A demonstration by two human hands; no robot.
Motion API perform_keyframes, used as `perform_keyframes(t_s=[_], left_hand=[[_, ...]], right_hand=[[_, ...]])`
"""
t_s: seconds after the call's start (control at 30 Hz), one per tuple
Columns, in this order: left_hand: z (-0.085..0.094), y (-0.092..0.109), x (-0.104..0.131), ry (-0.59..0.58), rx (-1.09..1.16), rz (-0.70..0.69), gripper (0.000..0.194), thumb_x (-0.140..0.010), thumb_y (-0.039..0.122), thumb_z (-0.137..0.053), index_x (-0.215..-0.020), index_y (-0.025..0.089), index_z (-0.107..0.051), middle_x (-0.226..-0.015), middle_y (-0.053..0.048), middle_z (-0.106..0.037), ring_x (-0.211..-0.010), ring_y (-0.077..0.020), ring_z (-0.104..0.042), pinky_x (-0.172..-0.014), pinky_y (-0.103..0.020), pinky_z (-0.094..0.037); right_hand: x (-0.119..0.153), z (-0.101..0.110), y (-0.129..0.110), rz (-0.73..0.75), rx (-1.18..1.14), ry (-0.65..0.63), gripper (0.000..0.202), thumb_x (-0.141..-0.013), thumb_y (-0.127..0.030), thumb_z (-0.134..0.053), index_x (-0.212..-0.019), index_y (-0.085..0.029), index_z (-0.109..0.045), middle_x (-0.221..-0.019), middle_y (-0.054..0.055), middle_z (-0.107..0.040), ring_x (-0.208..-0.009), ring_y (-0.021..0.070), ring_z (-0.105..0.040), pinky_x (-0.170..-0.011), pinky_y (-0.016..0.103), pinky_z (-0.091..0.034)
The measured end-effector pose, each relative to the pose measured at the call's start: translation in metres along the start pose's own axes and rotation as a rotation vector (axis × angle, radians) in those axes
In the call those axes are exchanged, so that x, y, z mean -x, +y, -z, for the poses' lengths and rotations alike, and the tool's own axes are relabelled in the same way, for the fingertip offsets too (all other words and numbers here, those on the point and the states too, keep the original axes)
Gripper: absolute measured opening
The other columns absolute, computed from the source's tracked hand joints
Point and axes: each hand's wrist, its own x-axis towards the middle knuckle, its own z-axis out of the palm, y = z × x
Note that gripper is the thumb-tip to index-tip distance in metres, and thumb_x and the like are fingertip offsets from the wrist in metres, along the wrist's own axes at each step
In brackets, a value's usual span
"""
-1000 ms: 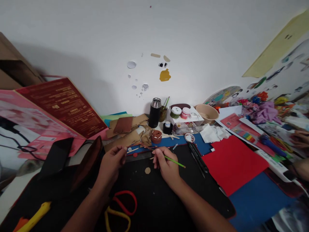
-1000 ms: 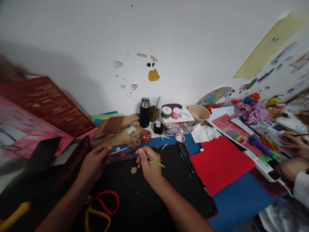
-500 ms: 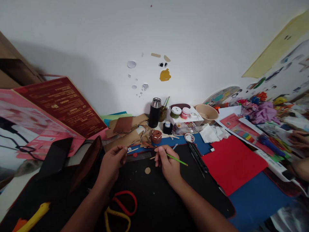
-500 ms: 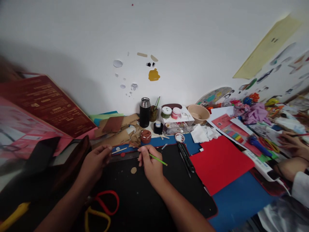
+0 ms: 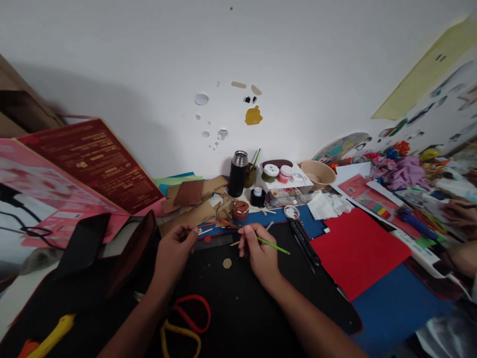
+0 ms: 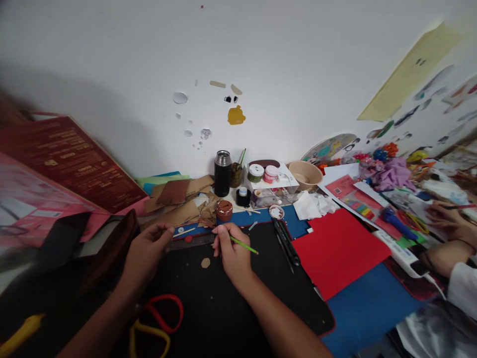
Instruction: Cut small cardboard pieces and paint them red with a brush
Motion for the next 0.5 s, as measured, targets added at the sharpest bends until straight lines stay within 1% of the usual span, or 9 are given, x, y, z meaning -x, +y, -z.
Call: perform_keyframes(t_s=[0.17, 0.27, 0.4, 0.5], left_hand=[[0.0007, -0.0005, 0.0020, 0.016, -0.050, -0.054, 0.038, -0.069, 0.054, -0.072, -0.081, 0.018, -0.069, -0.058, 0.004, -0.058, -0.048, -0.0123, -0.047, -0.049, -0.024, -0.034], [0.0016, -0.0013, 0.0021, 0.016, -0.093, -0.093, 0.036, -0.072, 0.053, -0.071, -0.081, 0.019, -0.070, -0.059, 0.003, -0.060, -0.049, -0.0137, -0.050, -0.050, -0.025, -0.037], [-0.0001, -0.0043, 0.0020, 0.050, -0.161, -0.209, 0.030, -0.075, 0.049, -0.068, -0.080, 0.019, -0.070, -0.067, 0.000, -0.067, -0.058, -0.0163, -0.060, -0.057, -0.026, -0.046], [-0.0024, -0.0082, 0.0040, 0.075, -0.231, -0.286, 0.028, -0.078, 0.048, -0.066, -0.082, 0.020, -0.071, -0.071, -0.001, -0.071, -0.064, -0.0179, -0.066, -0.062, -0.027, -0.049]], right_hand=[[0.0029, -0.0020, 0.0033, 0.011, 0.019, -0.057, 0.040, -0.104, -0.053, -0.059, -0.089, -0.018, -0.070, -0.059, -0.003, -0.062, -0.044, 0.0095, -0.055, -0.043, 0.019, -0.040], [0.0011, -0.0011, 0.0048, -0.006, 0.010, -0.027, 0.040, -0.104, -0.054, -0.060, -0.089, -0.018, -0.069, -0.058, -0.003, -0.061, -0.044, 0.0096, -0.055, -0.043, 0.019, -0.040], [-0.0010, 0.0009, 0.0024, -0.025, -0.019, 0.012, 0.040, -0.103, -0.055, -0.061, -0.088, -0.019, -0.069, -0.058, -0.004, -0.061, -0.044, 0.0099, -0.055, -0.043, 0.019, -0.040], [0.0008, -0.0010, 0.0016, -0.022, -0.012, -0.031, 0.040, -0.104, -0.055, -0.060, -0.089, -0.018, -0.069, -0.059, -0.003, -0.062, -0.043, 0.0098, -0.055, -0.043, 0.019, -0.040]])
